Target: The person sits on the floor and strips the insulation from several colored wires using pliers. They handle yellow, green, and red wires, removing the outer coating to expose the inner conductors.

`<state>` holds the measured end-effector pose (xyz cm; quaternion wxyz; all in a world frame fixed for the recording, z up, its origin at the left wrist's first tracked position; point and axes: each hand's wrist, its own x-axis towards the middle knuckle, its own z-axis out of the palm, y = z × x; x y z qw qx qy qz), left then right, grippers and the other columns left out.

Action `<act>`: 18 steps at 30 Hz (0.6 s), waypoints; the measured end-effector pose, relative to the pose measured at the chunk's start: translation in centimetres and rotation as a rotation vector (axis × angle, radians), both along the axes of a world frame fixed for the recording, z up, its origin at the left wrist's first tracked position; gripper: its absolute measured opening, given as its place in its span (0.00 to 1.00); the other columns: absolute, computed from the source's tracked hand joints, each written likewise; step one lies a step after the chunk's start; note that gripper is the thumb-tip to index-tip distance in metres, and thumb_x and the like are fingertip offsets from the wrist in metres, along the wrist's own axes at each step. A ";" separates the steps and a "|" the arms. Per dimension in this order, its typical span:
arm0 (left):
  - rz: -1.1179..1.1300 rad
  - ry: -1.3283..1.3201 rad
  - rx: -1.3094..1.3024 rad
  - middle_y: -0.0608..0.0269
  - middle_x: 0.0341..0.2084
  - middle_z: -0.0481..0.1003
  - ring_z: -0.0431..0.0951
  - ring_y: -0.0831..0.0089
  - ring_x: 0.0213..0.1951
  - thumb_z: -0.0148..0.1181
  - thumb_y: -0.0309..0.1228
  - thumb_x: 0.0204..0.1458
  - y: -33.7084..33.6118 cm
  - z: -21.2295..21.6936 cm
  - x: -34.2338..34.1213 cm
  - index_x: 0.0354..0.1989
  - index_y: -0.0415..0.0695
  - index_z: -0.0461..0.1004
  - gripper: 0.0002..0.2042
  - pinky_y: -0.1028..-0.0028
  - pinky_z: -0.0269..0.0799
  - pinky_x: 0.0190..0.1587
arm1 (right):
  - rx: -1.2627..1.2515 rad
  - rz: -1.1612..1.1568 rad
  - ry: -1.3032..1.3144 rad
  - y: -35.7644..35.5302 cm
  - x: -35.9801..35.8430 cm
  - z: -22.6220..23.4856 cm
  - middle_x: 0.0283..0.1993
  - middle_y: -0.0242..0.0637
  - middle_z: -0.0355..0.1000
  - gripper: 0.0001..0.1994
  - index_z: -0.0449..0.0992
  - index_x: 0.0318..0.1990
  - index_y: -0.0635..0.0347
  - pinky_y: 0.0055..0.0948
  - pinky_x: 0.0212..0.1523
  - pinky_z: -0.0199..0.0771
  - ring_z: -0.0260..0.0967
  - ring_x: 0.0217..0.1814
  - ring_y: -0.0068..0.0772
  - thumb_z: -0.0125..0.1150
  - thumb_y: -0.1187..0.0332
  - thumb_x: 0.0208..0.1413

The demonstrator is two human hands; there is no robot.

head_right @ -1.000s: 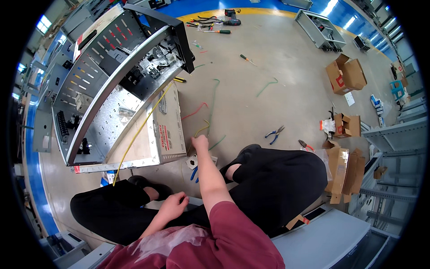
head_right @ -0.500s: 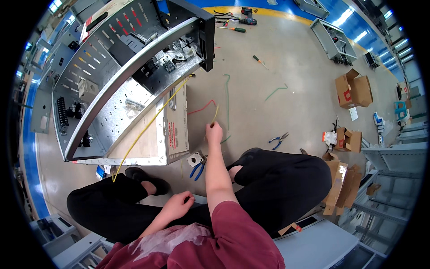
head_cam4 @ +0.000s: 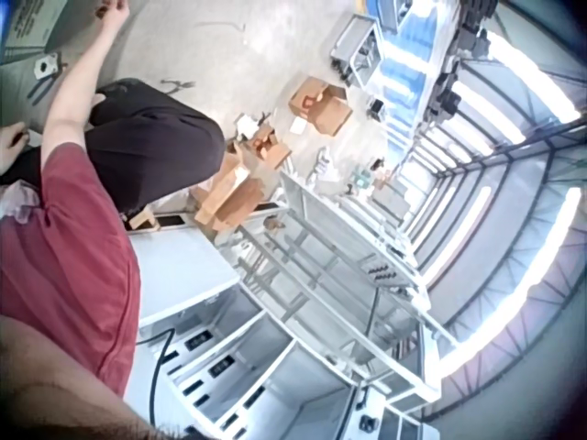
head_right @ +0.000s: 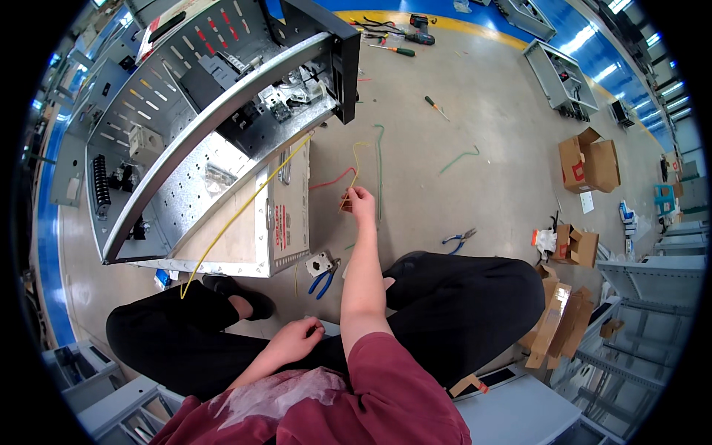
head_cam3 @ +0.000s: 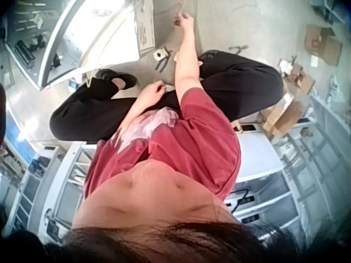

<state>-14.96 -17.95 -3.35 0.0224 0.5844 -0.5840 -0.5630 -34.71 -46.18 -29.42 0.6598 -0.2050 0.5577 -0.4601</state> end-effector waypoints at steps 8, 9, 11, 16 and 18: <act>-0.077 0.072 -0.044 0.46 0.32 0.80 0.81 0.47 0.37 0.56 0.39 0.62 -2.8 1.5 -2.4 0.43 0.40 0.76 0.14 0.56 0.75 0.41 | 0.205 0.185 1.019 -1.5 -5.3 -2.4 0.34 0.35 0.78 0.15 0.81 0.42 0.63 0.31 0.33 0.79 0.78 0.32 0.32 0.66 0.58 0.59; -0.018 0.063 -0.021 0.46 0.31 0.80 0.81 0.47 0.36 0.55 0.39 0.63 -1.9 1.0 -1.8 0.43 0.40 0.76 0.14 0.56 0.75 0.41 | 0.117 0.214 0.659 -1.5 -2.6 0.9 0.34 0.36 0.78 0.16 0.80 0.44 0.64 0.30 0.34 0.78 0.77 0.33 0.31 0.64 0.59 0.61; 0.052 0.042 0.000 0.47 0.33 0.81 0.81 0.47 0.37 0.55 0.39 0.62 -0.5 0.8 -1.5 0.43 0.40 0.76 0.14 0.56 0.75 0.41 | 0.054 0.257 0.048 -2.5 0.7 10.5 0.33 0.36 0.77 0.16 0.79 0.46 0.65 0.29 0.36 0.76 0.77 0.35 0.30 0.62 0.59 0.63; 0.025 0.084 -0.016 0.47 0.35 0.80 0.81 0.47 0.40 0.54 0.40 0.63 -1.0 0.9 -2.4 0.44 0.40 0.76 0.15 0.56 0.75 0.43 | -0.431 0.612 -0.557 -4.1 1.5 26.2 0.33 0.37 0.76 0.15 0.77 0.48 0.66 0.29 0.37 0.74 0.76 0.36 0.29 0.60 0.60 0.66; 0.002 0.040 -0.019 0.47 0.36 0.80 0.80 0.47 0.41 0.53 0.41 0.63 -1.6 1.5 -2.8 0.44 0.41 0.76 0.15 0.56 0.75 0.44 | -0.444 0.593 -0.475 -4.0 2.0 27.5 0.33 0.37 0.76 0.15 0.76 0.48 0.66 0.29 0.37 0.74 0.75 0.35 0.30 0.59 0.61 0.67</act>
